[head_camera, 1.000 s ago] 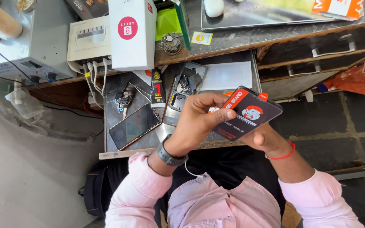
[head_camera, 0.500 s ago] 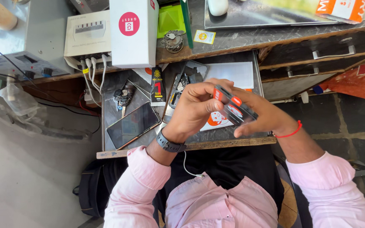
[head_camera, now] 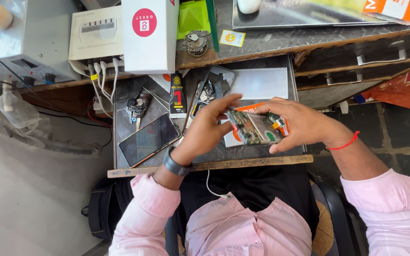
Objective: The person disassembles a smartphone by removing the back cover and detaching internal components. They then place the motherboard onto a branded card and proceed to reassemble the device by reconnecting cables and fitting the back cover.
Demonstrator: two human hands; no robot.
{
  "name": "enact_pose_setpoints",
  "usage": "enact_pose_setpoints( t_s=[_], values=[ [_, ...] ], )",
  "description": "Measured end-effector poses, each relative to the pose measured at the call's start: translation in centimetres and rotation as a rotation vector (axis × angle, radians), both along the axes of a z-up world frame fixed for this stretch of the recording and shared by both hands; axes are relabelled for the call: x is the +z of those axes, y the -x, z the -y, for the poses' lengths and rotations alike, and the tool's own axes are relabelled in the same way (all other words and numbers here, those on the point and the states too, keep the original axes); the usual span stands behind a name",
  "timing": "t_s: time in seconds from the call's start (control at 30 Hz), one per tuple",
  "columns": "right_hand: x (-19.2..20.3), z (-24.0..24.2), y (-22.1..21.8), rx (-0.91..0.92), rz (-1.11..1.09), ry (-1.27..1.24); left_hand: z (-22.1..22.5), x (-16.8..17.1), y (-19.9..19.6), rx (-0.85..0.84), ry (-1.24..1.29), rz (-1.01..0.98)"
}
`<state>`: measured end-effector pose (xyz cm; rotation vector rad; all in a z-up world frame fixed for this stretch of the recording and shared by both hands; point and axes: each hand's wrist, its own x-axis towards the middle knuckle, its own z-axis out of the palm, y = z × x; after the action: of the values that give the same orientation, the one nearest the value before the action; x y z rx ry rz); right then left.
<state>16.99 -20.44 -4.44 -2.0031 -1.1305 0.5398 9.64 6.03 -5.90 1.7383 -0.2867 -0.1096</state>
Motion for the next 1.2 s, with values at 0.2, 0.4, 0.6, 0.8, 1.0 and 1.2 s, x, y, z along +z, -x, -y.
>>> enact_pose_setpoints(
  t_s=[0.2,0.4,0.6,0.8,1.0,1.2],
  values=[
    [-1.0,1.6,-0.5,-0.122,0.054,0.124,1.6,-0.7,4.5,0.044,-0.701,0.487],
    [-0.7,0.6,-0.1,-0.135,0.266,0.257,0.6,-0.8,5.5,-0.014,-0.886,0.47],
    [-0.4,-0.3,1.2,-0.135,0.413,0.25,-1.6,0.0,6.9,0.01,-0.819,0.245],
    [0.3,-0.9,1.0,-0.11,0.469,0.33,-1.4,0.8,7.1,0.124,-0.715,0.345],
    [0.3,-1.0,0.5,-0.104,0.455,0.417,0.5,0.2,5.4,0.145,-0.749,0.408],
    [0.0,0.5,1.1,-0.174,0.449,0.26,2.5,0.0,3.5,0.073,-0.838,0.269]
  ],
)
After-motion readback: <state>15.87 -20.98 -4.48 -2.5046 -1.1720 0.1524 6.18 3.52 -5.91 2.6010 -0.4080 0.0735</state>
